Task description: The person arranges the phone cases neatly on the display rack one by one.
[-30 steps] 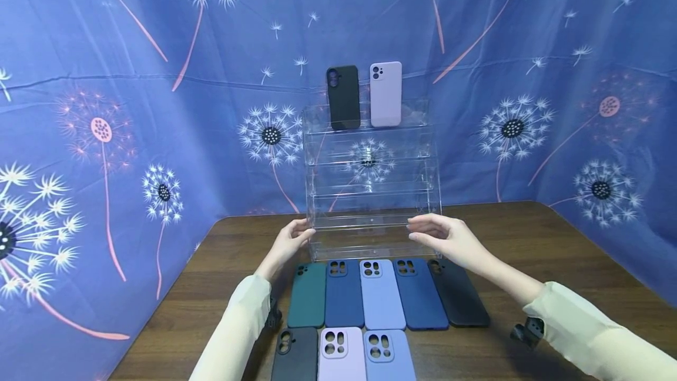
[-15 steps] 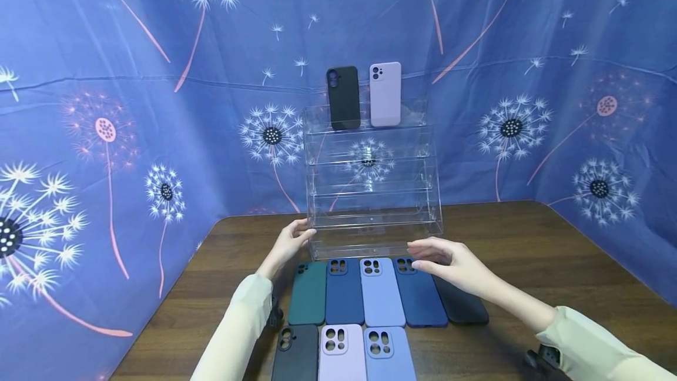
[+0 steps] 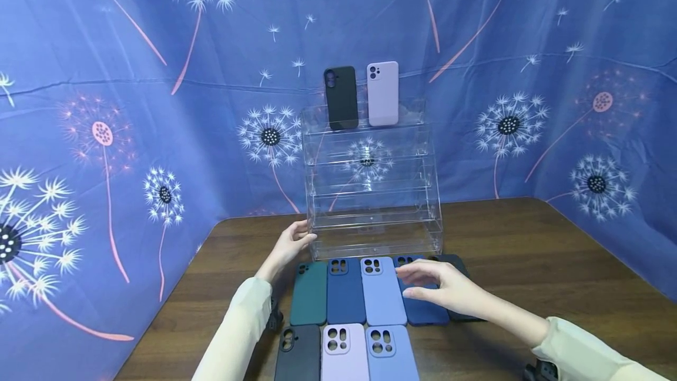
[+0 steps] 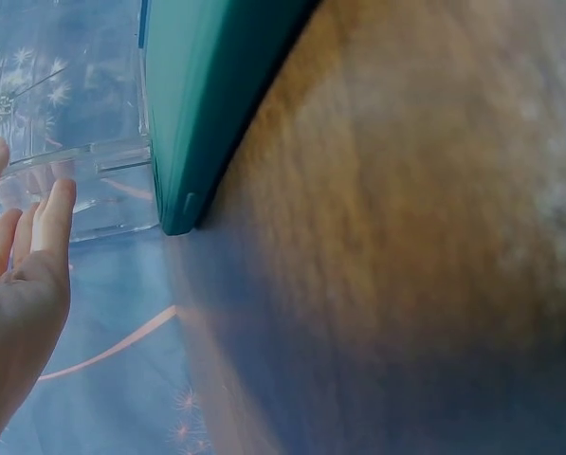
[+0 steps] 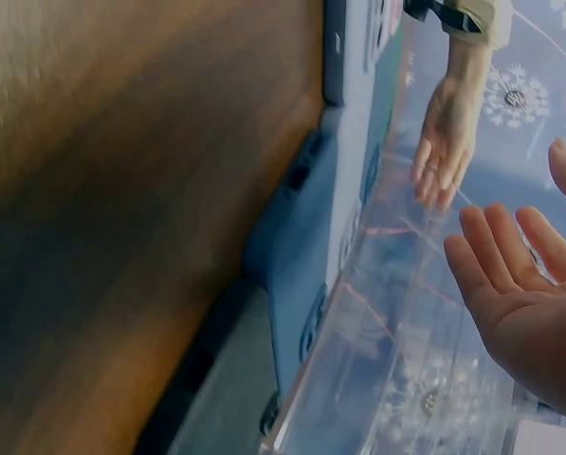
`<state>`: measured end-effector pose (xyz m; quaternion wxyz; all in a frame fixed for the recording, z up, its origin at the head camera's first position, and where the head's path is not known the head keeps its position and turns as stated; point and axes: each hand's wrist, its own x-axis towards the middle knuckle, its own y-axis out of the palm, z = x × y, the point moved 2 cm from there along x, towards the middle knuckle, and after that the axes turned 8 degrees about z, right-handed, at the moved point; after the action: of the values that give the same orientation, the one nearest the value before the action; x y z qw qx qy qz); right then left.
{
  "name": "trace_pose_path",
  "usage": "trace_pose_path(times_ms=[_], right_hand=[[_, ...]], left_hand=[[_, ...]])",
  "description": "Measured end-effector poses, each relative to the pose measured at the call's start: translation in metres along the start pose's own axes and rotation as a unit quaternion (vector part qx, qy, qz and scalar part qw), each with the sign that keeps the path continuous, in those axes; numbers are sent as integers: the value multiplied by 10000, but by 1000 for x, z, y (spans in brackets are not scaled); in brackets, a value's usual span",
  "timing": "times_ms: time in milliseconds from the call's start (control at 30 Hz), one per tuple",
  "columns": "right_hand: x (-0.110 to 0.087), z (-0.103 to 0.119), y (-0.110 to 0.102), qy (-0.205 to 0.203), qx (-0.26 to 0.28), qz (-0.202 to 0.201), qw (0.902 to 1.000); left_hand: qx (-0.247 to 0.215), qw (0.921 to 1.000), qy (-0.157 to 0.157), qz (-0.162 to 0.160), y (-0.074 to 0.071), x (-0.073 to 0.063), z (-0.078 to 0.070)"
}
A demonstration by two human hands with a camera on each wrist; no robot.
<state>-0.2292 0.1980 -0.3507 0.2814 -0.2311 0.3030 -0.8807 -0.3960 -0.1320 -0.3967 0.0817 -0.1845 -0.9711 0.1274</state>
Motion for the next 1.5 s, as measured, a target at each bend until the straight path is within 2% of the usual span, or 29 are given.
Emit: trace_pose_path(times_ms=[333,500,833,967,1100,1333,1400,1500], right_hand=[[-4,-3,24,-294,296,505,9979],[-6,-9,35,-300,529,807,9949],[-10,-6,52,-436,489,1314,9892],[-12,-4,53,-532,373,1323,9891],[-15,-5,53,-514,496,1345,9883],[-22,-10,50,-442,605,1177,9902],[-25,-11,49,-403,596,1044,9919],[-28,-12,48,-217,555,846,9946]], left_hand=[[134,9999,-31,-73,0,0,2],[124,9999,24,-75,1,-1,2],[217,9996,125,-115,1,-4,2],[280,9994,146,-103,1,-3,2],[246,9995,166,-50,1,-2,2],[187,9997,102,128,6,-17,-26],[190,9997,106,107,6,-16,-23],[127,9999,29,47,3,-9,-10]])
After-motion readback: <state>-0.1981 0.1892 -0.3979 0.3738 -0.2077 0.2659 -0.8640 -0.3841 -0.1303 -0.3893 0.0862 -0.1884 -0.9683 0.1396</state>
